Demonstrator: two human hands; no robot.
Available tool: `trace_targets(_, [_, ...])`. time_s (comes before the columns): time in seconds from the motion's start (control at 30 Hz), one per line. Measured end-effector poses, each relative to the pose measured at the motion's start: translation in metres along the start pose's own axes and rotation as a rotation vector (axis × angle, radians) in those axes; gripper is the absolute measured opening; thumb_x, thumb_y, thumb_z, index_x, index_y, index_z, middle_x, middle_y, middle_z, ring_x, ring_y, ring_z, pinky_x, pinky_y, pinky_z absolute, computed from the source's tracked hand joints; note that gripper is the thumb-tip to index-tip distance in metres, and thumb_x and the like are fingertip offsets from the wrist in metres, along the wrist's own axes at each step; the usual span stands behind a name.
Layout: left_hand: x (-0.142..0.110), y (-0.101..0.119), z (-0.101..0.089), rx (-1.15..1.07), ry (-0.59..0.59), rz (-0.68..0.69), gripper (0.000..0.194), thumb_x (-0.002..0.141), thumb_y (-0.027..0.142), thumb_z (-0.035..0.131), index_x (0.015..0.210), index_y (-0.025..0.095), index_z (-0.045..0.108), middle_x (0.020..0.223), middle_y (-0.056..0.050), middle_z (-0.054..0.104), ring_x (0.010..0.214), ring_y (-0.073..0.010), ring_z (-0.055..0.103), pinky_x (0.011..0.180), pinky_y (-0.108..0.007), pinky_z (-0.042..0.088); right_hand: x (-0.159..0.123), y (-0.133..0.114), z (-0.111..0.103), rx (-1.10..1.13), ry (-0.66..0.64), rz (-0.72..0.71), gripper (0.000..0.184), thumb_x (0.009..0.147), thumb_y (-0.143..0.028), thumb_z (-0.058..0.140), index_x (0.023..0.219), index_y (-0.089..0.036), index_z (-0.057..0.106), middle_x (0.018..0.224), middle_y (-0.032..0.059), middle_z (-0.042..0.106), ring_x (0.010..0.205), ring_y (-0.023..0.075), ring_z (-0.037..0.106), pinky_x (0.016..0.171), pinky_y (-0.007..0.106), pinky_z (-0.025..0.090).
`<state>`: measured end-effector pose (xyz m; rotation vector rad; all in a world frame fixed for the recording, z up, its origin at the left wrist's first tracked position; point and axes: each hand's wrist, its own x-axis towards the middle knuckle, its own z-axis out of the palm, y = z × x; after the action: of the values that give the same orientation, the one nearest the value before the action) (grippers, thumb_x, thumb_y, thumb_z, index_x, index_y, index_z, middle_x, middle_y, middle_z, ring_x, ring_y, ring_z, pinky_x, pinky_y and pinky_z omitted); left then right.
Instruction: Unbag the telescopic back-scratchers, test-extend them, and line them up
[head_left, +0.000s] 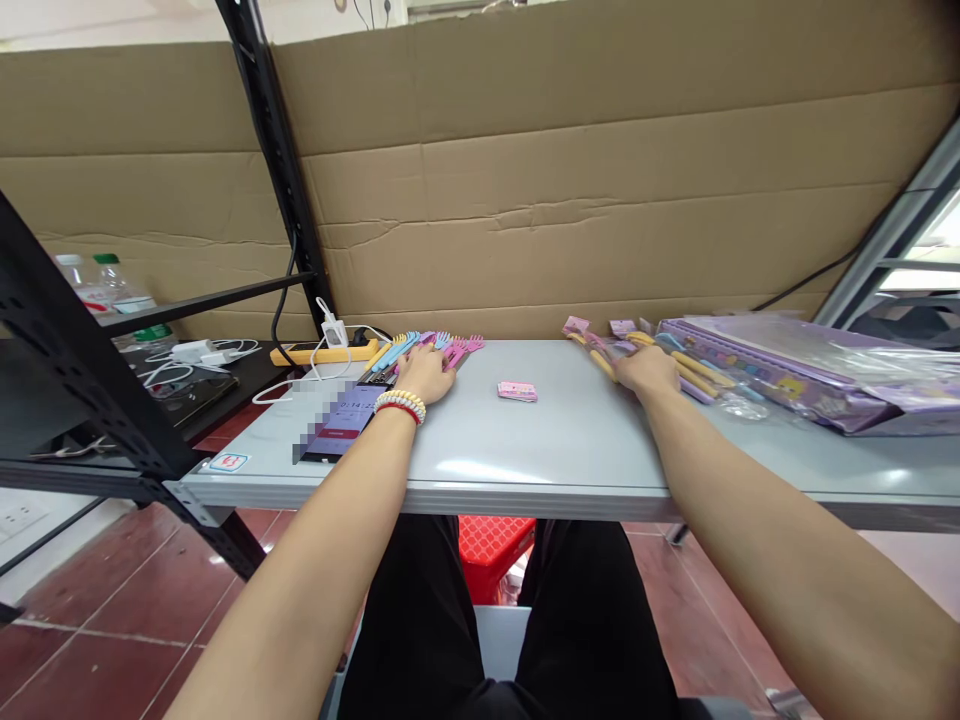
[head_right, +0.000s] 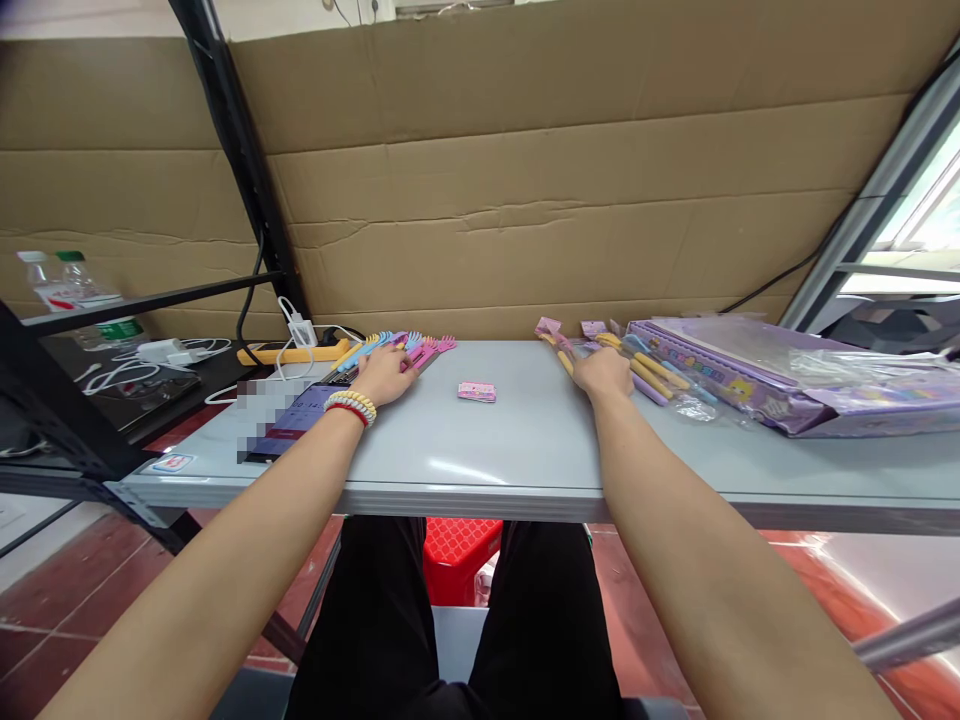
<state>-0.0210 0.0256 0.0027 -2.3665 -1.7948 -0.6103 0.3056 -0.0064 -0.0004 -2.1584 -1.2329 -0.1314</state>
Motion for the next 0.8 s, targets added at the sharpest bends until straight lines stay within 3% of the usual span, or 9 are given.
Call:
trace_targets(0.1, [0.001, 0.000, -0.005, -0.040, 0.130, -0.204, 0.024, 0.082, 0.027, 0.044, 0.088, 0.022, 0.067, 0.103, -0.008, 0.068, 0.105, -0.0254, 0.057, 0.093, -0.042, 0.039, -0.001, -0.002, -0.003, 0.033, 0.003, 0.230, 0.045, 0.077, -0.047, 0.061, 0.099, -0.009, 0.066, 0.097, 0.0260, 0.060, 0.094, 0.0340, 0.057, 0.070, 0.039, 0.042])
trace_targets(0.23, [0.001, -0.004, -0.010, -0.061, 0.201, -0.385, 0.023, 0.080, 0.026, 0.048, 0.092, 0.021, 0.066, 0.101, -0.010, 0.069, 0.102, -0.0270, 0.059, 0.089, -0.042, 0.041, -0.003, -0.007, -0.008, 0.103, 0.053, 0.275, 0.035, 0.074, -0.035, 0.066, 0.099, -0.010, 0.067, 0.101, 0.0254, 0.061, 0.095, 0.0341, 0.058, 0.074, 0.041, 0.043])
trace_targets(0.43, [-0.004, -0.004, -0.011, 0.007, 0.069, -0.374, 0.028, 0.082, 0.034, 0.057, 0.096, 0.010, 0.065, 0.106, -0.018, 0.066, 0.105, -0.0303, 0.057, 0.090, -0.043, 0.039, -0.007, -0.012, -0.014, 0.109, 0.052, 0.308, 0.032, 0.073, -0.026, 0.064, 0.100, -0.010, 0.068, 0.101, 0.0235, 0.062, 0.097, 0.0346, 0.058, 0.074, 0.041, 0.044])
trace_targets(0.8, [-0.001, -0.006, -0.007, -0.036, 0.156, -0.359, 0.023, 0.078, 0.022, 0.055, 0.100, 0.020, 0.065, 0.100, -0.012, 0.068, 0.099, -0.0282, 0.061, 0.082, -0.038, 0.047, -0.004, -0.009, -0.012, 0.139, 0.061, 0.290, 0.027, 0.072, -0.028, 0.067, 0.093, -0.011, 0.070, 0.094, 0.0221, 0.060, 0.092, 0.0334, 0.056, 0.071, 0.040, 0.041])
